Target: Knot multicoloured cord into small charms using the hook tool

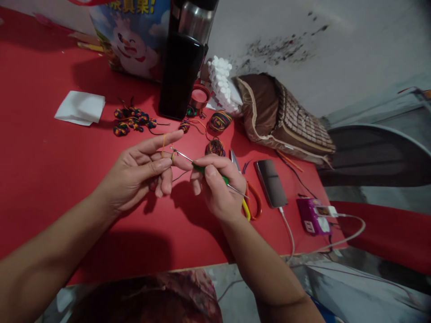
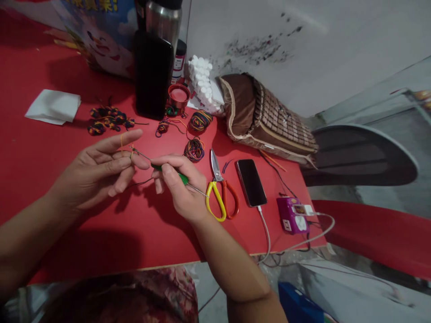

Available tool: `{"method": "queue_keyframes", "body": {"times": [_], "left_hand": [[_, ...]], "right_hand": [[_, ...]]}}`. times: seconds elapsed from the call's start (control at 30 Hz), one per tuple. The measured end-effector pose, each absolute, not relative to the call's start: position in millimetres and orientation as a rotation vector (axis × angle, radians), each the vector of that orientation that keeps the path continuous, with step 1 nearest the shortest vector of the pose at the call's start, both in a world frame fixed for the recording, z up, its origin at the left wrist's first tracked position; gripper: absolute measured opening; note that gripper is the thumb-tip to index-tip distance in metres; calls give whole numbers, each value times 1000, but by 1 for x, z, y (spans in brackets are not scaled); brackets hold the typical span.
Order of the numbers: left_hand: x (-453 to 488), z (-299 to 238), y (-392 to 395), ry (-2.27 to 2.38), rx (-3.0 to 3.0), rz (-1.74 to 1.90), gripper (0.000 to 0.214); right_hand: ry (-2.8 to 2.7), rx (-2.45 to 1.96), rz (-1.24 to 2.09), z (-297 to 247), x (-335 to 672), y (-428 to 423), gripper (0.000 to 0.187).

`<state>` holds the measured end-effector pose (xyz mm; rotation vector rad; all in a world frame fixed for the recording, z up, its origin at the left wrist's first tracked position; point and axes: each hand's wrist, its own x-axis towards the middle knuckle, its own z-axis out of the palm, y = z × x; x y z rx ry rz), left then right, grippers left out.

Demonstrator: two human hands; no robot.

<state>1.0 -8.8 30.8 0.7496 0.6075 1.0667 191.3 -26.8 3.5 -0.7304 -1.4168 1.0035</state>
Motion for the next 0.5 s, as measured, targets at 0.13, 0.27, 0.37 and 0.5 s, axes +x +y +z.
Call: {"method": "queue_keyframes", "body": {"times": [0.13,0.27,0.37,0.5], "left_hand": [[3,27,-9,641,757,1123,44],[2,23,-8,653,857,1107,47],[-1,23,-6,654,934,1034,55],[-3,20,-6,660,946,989,55]], "right_hand": [[-1525,-799,810,8,185,-31,21],[-1480,-881,818,10,185,-36,17],[-1356,-923,967,12,191,-36,13],[-1262,-995,1059,19,198,-35,11]]}}
